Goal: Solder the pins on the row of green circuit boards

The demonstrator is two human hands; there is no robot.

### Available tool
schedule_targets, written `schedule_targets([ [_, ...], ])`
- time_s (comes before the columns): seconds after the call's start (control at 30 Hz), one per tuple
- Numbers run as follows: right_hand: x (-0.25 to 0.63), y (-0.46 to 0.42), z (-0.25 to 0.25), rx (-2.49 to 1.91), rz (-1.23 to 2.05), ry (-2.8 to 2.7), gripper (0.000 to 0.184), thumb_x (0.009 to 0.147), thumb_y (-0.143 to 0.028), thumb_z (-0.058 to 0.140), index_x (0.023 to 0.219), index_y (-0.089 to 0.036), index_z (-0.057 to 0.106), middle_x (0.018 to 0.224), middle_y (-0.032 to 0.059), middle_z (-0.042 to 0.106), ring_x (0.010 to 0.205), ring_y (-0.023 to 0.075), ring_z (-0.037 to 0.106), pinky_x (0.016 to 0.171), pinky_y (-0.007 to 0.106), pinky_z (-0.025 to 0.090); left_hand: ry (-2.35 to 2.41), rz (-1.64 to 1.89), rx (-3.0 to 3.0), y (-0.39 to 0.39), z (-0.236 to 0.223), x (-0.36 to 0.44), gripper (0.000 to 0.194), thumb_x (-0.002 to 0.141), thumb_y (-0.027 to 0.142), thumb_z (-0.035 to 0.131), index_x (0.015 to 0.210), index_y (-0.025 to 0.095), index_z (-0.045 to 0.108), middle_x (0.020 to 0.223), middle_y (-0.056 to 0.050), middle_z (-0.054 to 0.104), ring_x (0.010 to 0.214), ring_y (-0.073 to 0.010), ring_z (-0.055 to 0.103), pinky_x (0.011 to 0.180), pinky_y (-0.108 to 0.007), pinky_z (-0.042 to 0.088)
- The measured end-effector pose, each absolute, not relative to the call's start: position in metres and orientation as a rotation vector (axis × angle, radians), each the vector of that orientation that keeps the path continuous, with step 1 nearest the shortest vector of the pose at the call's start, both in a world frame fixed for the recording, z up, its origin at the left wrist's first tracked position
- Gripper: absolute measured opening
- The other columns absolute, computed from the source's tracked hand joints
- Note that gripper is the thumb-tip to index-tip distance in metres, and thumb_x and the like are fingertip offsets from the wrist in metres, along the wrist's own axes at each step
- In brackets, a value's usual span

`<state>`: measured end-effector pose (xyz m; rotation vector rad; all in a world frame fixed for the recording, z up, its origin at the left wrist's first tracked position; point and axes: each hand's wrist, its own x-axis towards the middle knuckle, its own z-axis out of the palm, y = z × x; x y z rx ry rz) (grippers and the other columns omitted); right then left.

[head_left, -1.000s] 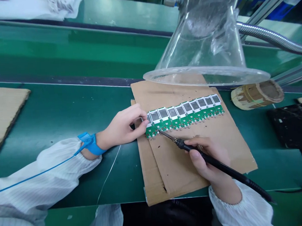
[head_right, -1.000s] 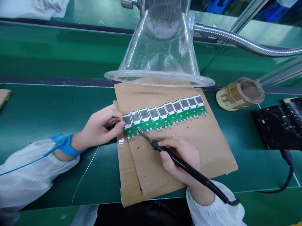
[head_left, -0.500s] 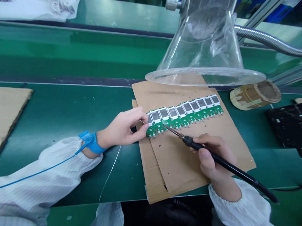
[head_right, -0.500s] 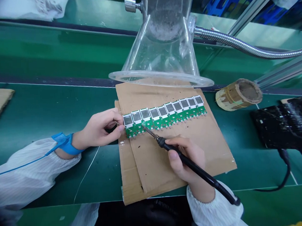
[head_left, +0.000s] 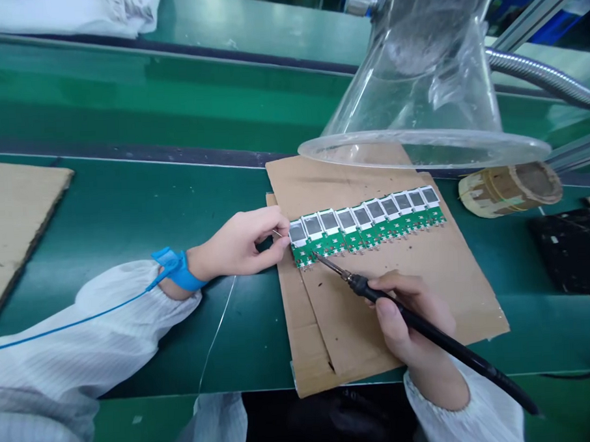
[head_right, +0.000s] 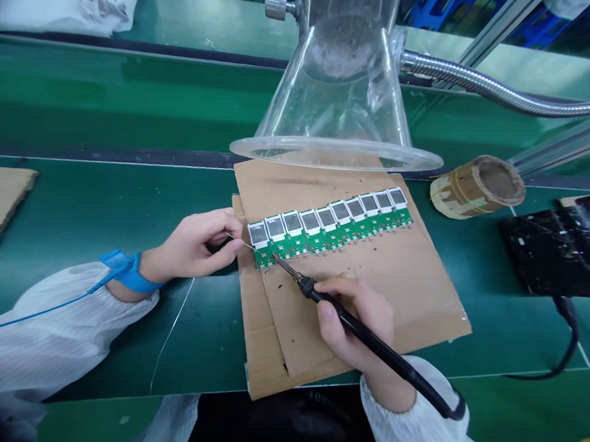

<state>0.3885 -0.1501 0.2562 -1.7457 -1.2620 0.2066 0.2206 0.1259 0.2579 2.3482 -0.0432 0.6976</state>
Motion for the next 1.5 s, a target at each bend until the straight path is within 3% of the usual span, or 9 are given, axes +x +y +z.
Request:
schedule_targets([
  [0.4, 0.387, -0.136, 0.273, -1.758, 0.089, -1.466, 0.006, 0.102, -0.026, 0.062, 0.107, -0.024, 0.065, 0.089, -0.0022, 0.075, 0.069, 0.0093, 0.072, 0.064, 0.018, 0.057, -0.075, 0.6, 2.402, 0.127, 0.257, 0.221, 0.01, 0.098, 0.014, 0.058, 0.089, 0.018, 0.059, 0.079, 0.003, 0.059, 0.063, -0.0086, 0.049, 0.056, -0.02, 0.038],
  [0.57, 0.386, -0.134, 0.275, -1.753, 0.068, -1.49, 0.006, 0.101, -0.025, 0.062, 0.107, -0.023, 0.064, 0.09, -0.0014, 0.076, 0.076, 0.0108, 0.074, 0.07, 0.019, 0.059, -0.106, 0.58, 2.415, 0.127, 0.256, 0.222, 0.01, 0.098, 0.015, 0.057, 0.088, 0.018, 0.058, 0.077, 0.003, 0.056, 0.064, -0.0093, 0.049, 0.056, -0.021, 0.038],
  [0.93, 0.387, -0.142, 0.268, -1.722, 0.163, -1.388, 0.009, 0.102, -0.028, 0.064, 0.11, -0.023, 0.066, 0.091, -0.0008, 0.075, 0.075, 0.0116, 0.074, 0.068, 0.021, 0.06, -0.087, 0.62, 2.349, 0.127, 0.258, 0.221, 0.011, 0.095, 0.01, 0.058, 0.088, 0.019, 0.057, 0.077, 0.004, 0.059, 0.063, -0.0083, 0.048, 0.057, -0.021, 0.037],
  [1.2, 0.384, -0.135, 0.275, -1.768, 0.109, -1.529, 0.015, 0.107, -0.039, 0.06, 0.108, -0.025, 0.064, 0.09, -0.0001, 0.078, 0.076, 0.0149, 0.078, 0.067, 0.024, 0.061, -0.112, 0.621, 2.364, 0.128, 0.259, 0.221, 0.012, 0.094, 0.01, 0.056, 0.087, 0.019, 0.055, 0.076, 0.004, 0.058, 0.065, -0.009, 0.05, 0.059, -0.021, 0.038],
  [1.5, 0.385, -0.137, 0.272, -1.76, 0.144, -1.526, 0.011, 0.105, -0.036, 0.063, 0.11, -0.026, 0.065, 0.092, 0.0023, 0.079, 0.077, 0.0188, 0.079, 0.07, 0.031, 0.064, -0.135, 0.535, 2.373, 0.128, 0.257, 0.221, 0.01, 0.094, 0.014, 0.056, 0.085, 0.019, 0.056, 0.077, 0.003, 0.057, 0.065, -0.0098, 0.049, 0.058, -0.022, 0.038],
])
